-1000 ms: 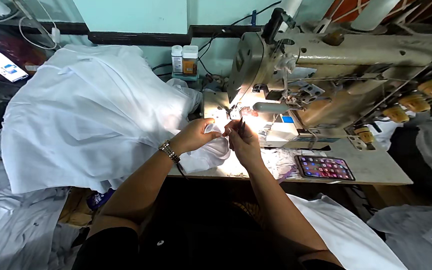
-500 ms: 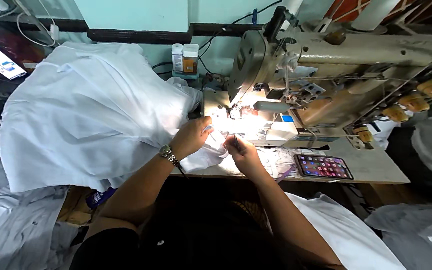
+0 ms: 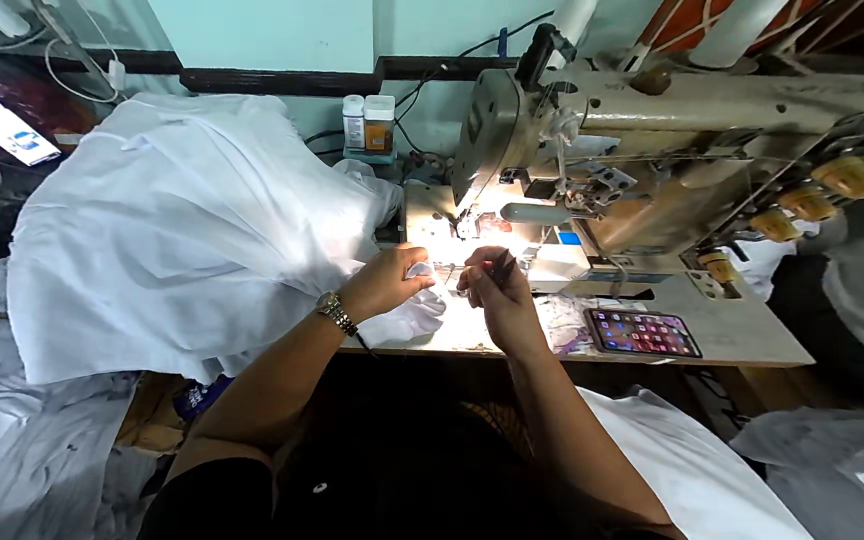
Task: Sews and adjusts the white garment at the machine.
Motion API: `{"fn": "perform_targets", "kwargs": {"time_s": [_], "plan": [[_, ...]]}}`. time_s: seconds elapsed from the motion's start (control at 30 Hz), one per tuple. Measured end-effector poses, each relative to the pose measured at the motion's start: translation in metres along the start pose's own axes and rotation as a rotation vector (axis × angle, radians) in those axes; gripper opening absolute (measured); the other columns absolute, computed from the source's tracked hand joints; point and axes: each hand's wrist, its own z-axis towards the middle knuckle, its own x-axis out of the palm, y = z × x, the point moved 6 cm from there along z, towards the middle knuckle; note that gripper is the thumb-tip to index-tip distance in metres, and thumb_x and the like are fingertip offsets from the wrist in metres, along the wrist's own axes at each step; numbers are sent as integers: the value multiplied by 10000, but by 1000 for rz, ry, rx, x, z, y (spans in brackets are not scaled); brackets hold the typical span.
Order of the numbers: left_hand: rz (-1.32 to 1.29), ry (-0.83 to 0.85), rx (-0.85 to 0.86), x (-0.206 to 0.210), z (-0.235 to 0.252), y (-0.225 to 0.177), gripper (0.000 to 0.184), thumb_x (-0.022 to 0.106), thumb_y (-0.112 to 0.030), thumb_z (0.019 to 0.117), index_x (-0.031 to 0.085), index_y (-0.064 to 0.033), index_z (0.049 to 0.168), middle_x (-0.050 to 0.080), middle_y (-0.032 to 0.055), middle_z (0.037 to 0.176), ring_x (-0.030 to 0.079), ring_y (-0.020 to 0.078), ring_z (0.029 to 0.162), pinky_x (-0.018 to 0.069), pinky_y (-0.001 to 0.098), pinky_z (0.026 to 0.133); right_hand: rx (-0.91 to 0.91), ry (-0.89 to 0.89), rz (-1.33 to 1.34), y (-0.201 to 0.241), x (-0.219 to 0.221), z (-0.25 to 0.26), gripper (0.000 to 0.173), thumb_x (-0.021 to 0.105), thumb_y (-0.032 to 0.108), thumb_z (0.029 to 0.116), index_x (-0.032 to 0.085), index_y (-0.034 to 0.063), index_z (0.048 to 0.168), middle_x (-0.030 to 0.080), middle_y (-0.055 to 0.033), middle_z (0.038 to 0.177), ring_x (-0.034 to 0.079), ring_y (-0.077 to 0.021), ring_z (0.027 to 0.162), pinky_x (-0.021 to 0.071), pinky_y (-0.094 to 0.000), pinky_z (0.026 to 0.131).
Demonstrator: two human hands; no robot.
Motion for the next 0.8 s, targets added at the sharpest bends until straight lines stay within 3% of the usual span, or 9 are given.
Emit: {"fn": "perform_targets", "kwargs": {"time_s": [0.07,0.17,0.27,0.43,0.63,0.8], "plan": [[-10,-17,-27,0,-1,1,166,664,-187,1001,621,-30,965,612,92,794,613,193,715,524,380,666,40,46,75,-3,4,0,130,499,134,1049,555,148,1166,582,18,722,549,-62,567,497,-218,549],[-42,-36,-23,0,-2,0,170,624,-195,1027,609,-34,975,587,76,742,581,176,657,499,359,617,49,120,-261,-8,11,-5,160,493,100,1042,570,90,1181,519,-8,731,475,-77,559,442,-256,532],[12,-75,-17,-1,-3,0,161,622,-179,1025,622,-26,977,598,88,735,595,199,651,512,389,615,-26,154,-597,-21,14,-9,168,496,82,1036,593,59,1172,611,-80,821,576,-165,651,526,-376,619],[93,-134,-56,-4,-6,11,152,645,-170,1010,660,-19,1016,644,109,790,635,231,699,550,428,669,-93,173,-777,-33,-1,-23,206,491,59,1022,613,37,1186,692,-140,935,691,-253,780,592,-451,718],[84,-191,-12,-3,-6,12,151,695,-182,979,703,-32,964,658,83,769,630,189,680,543,388,654,-51,226,-927,-38,-13,-31,264,489,41,1005,610,18,1238,713,-181,968,721,-334,792,596,-510,719],[144,-219,1,-9,-9,20,201,687,-234,990,701,-38,943,676,89,798,668,213,737,560,422,690,-94,307,-1083,-41,-16,-34,298,519,38,996,632,37,1272,723,-181,1008,734,-361,855,601,-538,753]]}}
